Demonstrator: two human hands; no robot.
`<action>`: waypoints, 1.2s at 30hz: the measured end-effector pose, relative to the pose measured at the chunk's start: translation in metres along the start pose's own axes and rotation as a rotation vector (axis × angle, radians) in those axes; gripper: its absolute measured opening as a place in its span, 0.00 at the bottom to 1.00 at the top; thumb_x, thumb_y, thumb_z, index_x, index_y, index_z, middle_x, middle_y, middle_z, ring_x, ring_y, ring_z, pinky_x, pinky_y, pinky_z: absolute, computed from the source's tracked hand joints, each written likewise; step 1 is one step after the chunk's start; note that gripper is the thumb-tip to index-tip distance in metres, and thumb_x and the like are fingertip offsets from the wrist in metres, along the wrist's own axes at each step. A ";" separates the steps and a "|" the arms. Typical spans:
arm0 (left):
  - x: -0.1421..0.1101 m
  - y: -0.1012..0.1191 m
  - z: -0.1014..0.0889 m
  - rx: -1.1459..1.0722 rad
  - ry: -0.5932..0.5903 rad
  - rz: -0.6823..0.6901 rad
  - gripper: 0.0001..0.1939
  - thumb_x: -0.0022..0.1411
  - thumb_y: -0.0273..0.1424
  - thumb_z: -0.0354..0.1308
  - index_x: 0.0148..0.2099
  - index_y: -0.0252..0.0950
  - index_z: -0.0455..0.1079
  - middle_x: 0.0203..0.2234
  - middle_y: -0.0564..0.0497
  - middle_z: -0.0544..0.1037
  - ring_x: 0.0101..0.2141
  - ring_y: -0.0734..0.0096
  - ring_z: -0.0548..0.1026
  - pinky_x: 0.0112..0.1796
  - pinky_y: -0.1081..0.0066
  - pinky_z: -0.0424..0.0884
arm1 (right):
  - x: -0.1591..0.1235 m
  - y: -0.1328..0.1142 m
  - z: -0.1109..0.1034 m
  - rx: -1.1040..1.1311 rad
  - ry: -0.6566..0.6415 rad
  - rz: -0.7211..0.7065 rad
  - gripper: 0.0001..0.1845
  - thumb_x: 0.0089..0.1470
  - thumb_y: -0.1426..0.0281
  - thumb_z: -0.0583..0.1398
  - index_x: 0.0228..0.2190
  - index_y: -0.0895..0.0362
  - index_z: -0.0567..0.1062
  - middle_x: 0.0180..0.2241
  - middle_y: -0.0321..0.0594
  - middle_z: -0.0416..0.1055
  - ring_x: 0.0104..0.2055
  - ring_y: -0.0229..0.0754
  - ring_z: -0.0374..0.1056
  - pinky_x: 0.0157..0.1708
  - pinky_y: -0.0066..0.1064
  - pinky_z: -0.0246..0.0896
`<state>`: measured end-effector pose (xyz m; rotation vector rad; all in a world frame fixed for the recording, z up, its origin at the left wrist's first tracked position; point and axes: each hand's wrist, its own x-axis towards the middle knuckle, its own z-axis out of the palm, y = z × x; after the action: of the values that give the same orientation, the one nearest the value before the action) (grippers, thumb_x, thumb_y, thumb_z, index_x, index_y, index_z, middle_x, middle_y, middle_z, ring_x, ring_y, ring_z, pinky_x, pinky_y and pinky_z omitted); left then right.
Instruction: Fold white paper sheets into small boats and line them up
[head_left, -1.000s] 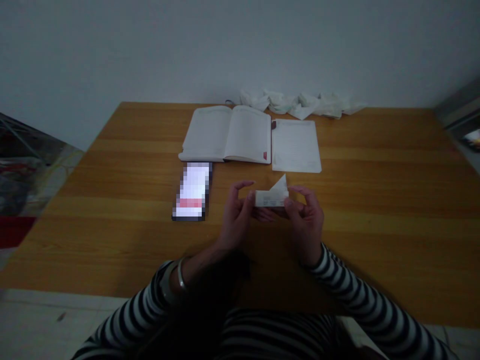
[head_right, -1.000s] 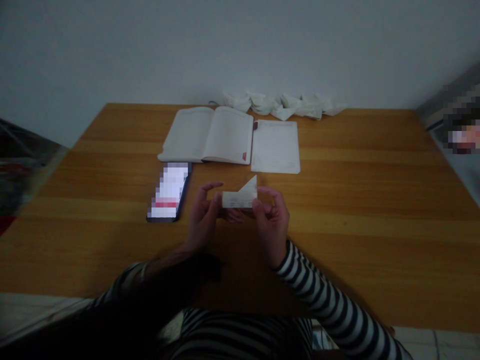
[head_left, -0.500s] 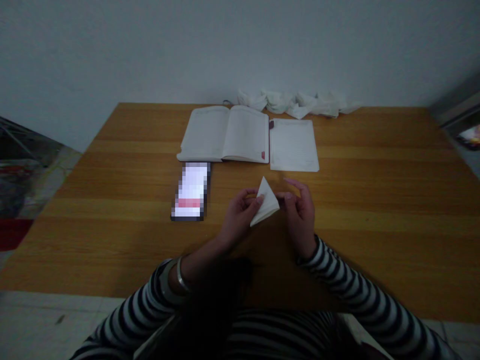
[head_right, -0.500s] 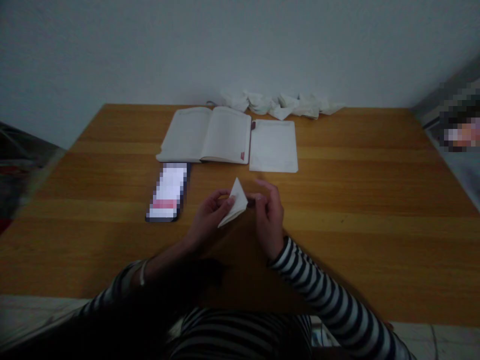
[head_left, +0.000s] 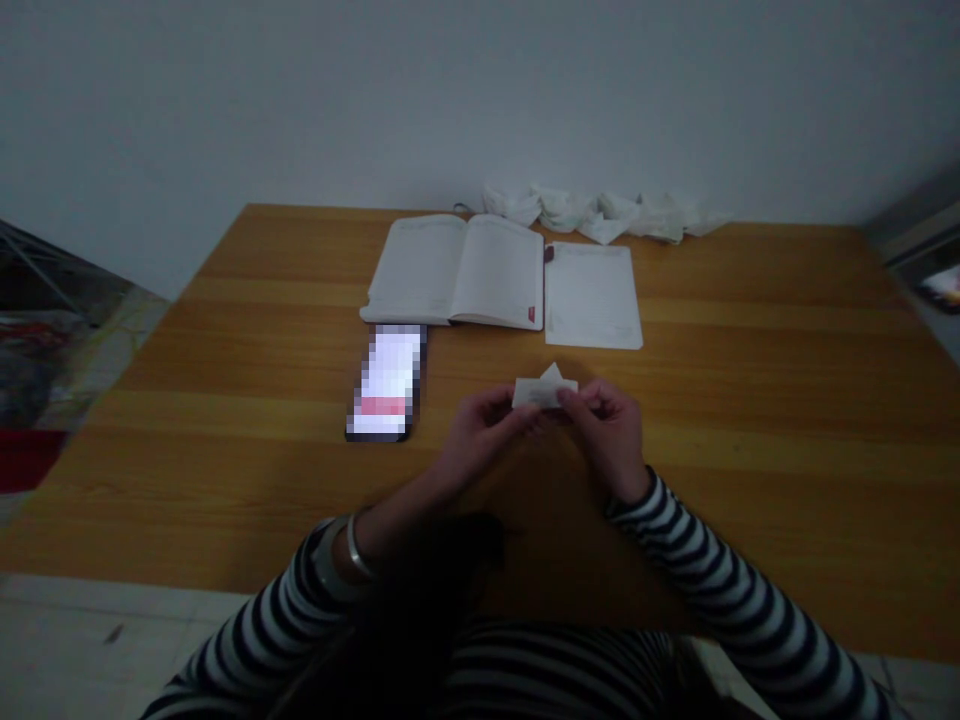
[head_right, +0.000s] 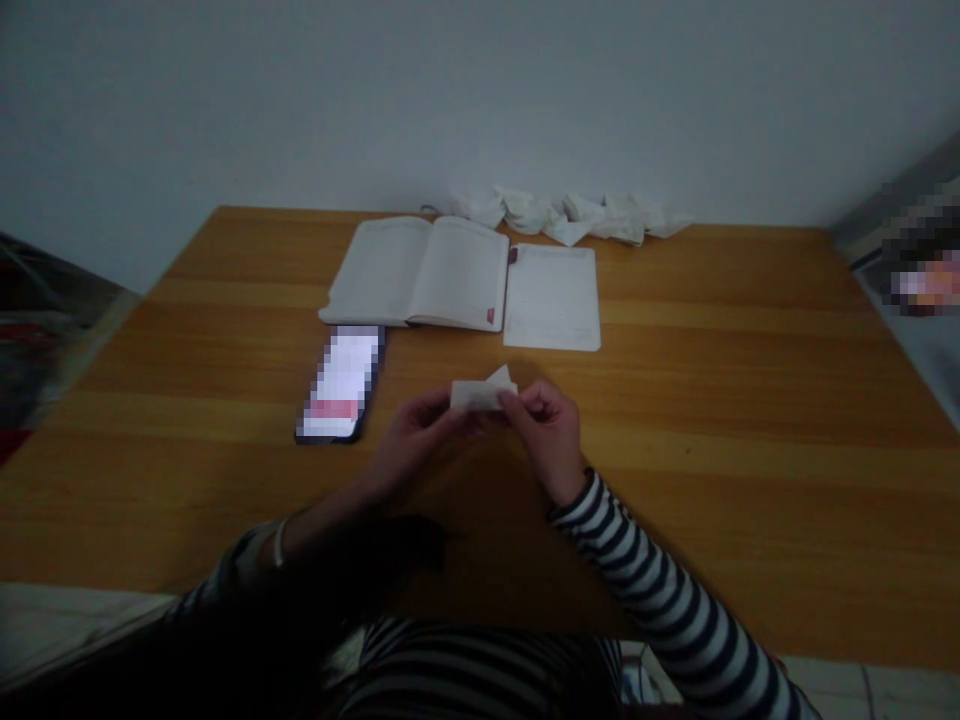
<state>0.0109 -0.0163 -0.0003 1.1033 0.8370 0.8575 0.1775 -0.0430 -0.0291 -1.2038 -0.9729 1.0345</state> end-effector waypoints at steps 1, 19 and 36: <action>0.000 0.000 0.001 0.022 0.014 0.004 0.19 0.56 0.44 0.66 0.36 0.32 0.76 0.28 0.47 0.80 0.28 0.69 0.77 0.34 0.70 0.74 | -0.001 0.000 0.002 0.014 0.023 0.001 0.17 0.51 0.64 0.67 0.20 0.55 0.67 0.18 0.31 0.73 0.19 0.35 0.70 0.21 0.25 0.68; -0.002 -0.011 0.006 -0.162 0.071 0.050 0.15 0.68 0.37 0.56 0.49 0.41 0.53 0.16 0.62 0.74 0.10 0.80 0.67 0.11 0.85 0.57 | -0.003 -0.010 0.018 0.100 -0.064 0.077 0.15 0.54 0.59 0.64 0.27 0.53 0.65 0.16 0.26 0.67 0.13 0.30 0.59 0.12 0.20 0.54; -0.003 -0.017 0.011 -0.105 0.078 0.136 0.30 0.54 0.27 0.69 0.56 0.40 0.60 0.31 0.55 0.77 0.32 0.73 0.78 0.36 0.74 0.75 | -0.006 -0.010 0.018 0.292 -0.002 0.307 0.17 0.55 0.60 0.61 0.21 0.55 0.64 0.14 0.26 0.65 0.10 0.26 0.53 0.08 0.18 0.43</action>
<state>0.0218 -0.0270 -0.0133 1.0488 0.7790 1.0525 0.1595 -0.0450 -0.0174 -1.1265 -0.6212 1.3687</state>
